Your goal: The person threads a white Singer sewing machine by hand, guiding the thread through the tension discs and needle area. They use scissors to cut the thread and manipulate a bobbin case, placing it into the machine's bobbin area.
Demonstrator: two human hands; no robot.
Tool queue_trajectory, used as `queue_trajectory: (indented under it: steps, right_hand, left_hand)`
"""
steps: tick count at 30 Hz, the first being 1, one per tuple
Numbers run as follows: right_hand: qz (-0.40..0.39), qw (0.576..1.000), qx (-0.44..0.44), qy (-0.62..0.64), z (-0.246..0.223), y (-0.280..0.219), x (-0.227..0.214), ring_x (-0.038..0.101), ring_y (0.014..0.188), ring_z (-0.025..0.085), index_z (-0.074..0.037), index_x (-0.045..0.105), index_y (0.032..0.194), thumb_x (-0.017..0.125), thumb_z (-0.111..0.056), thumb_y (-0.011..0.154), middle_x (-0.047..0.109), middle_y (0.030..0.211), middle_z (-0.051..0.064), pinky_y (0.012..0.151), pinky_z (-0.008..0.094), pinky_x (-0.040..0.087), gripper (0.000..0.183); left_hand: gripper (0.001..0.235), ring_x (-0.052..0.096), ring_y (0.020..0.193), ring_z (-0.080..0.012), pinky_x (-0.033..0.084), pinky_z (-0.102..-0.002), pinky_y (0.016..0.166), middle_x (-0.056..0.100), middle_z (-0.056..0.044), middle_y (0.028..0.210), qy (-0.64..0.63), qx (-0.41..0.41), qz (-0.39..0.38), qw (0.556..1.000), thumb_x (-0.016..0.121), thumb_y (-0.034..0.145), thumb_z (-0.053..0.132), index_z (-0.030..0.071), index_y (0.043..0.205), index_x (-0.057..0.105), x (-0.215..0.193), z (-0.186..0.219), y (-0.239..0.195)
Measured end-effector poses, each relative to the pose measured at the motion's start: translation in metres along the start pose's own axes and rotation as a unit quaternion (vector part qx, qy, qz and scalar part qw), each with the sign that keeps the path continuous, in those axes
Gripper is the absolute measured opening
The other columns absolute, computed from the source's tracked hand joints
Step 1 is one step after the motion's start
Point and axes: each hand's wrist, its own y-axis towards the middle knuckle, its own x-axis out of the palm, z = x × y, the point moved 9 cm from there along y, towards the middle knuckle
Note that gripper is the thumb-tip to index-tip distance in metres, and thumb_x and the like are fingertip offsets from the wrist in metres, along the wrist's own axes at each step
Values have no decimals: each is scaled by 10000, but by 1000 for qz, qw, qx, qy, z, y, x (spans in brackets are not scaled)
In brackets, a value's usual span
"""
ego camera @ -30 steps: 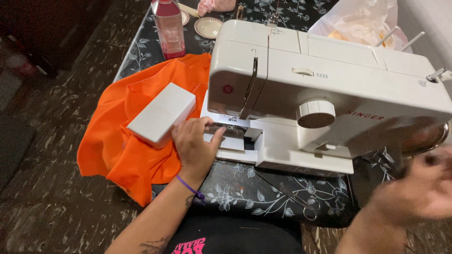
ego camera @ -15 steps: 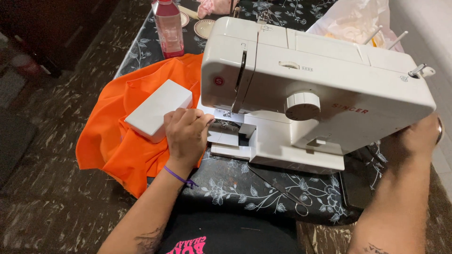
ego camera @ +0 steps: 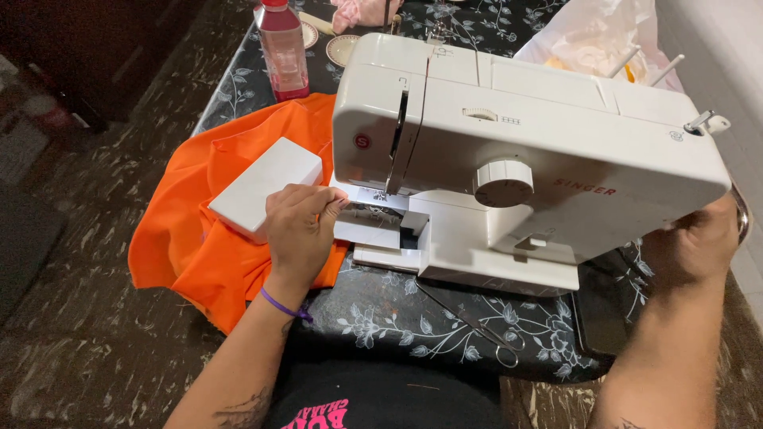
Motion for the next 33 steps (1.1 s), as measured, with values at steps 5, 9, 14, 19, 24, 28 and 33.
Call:
queue_trajectory:
  steps: [5,9,14,19,24,28,33]
  right_hand:
    - [-17,986,-82,-147,-10,-9,-6,574,1460,447,226,613,1431,630,111,1122,612,1547,363,1288,547,463,330]
    - [-18,1000,-13,8,0,-2,3,507,1490,349,134,481,1526,474,183,1048,513,1602,237,1378,489,434,481]
    - [48,974,158,153,27,5,1,602,1493,241,-79,515,1558,522,-342,980,591,1613,92,1306,405,533,635]
    - [133,919,287,236,37,2,3,693,1344,153,-221,632,1463,539,-627,935,696,1476,-21,1160,339,597,672]
    - [240,880,353,207,42,-8,-9,755,906,112,-225,777,1175,672,-297,923,796,1088,-45,810,282,635,283]
    - [163,969,184,1,94,-34,-63,667,1207,135,-102,641,1381,620,-72,1098,725,1338,52,1064,339,618,285]
    - [101,942,242,209,27,-17,-6,735,1094,68,-153,634,1515,749,-352,1074,747,1282,-33,1010,235,641,498]
  left_hand:
    - [112,723,938,-186,453,-392,877,796,75,906,-8,-45,-39,998,732,1037,164,198,962,808,-3,-5,-4]
    - [131,720,920,-222,466,-421,889,790,64,914,-4,-61,-53,997,700,1055,228,200,974,799,-3,-14,-8]
    - [87,727,948,-213,464,-422,888,799,70,930,7,-57,-58,997,743,1024,201,206,958,799,0,-18,-12]
    - [95,709,942,-203,451,-431,855,794,84,919,45,-34,-73,996,755,1024,210,223,936,788,2,-9,-11]
    - [116,712,921,-213,437,-418,878,775,78,907,28,-37,-59,997,733,1028,170,205,926,774,-1,-11,-10]
    - [128,700,921,-225,440,-438,861,770,77,902,28,-49,-67,996,709,1037,180,199,926,771,1,-11,-9]
    - [140,698,920,-228,441,-431,844,770,75,897,30,-39,-65,997,700,1050,176,186,922,755,3,-9,-8]
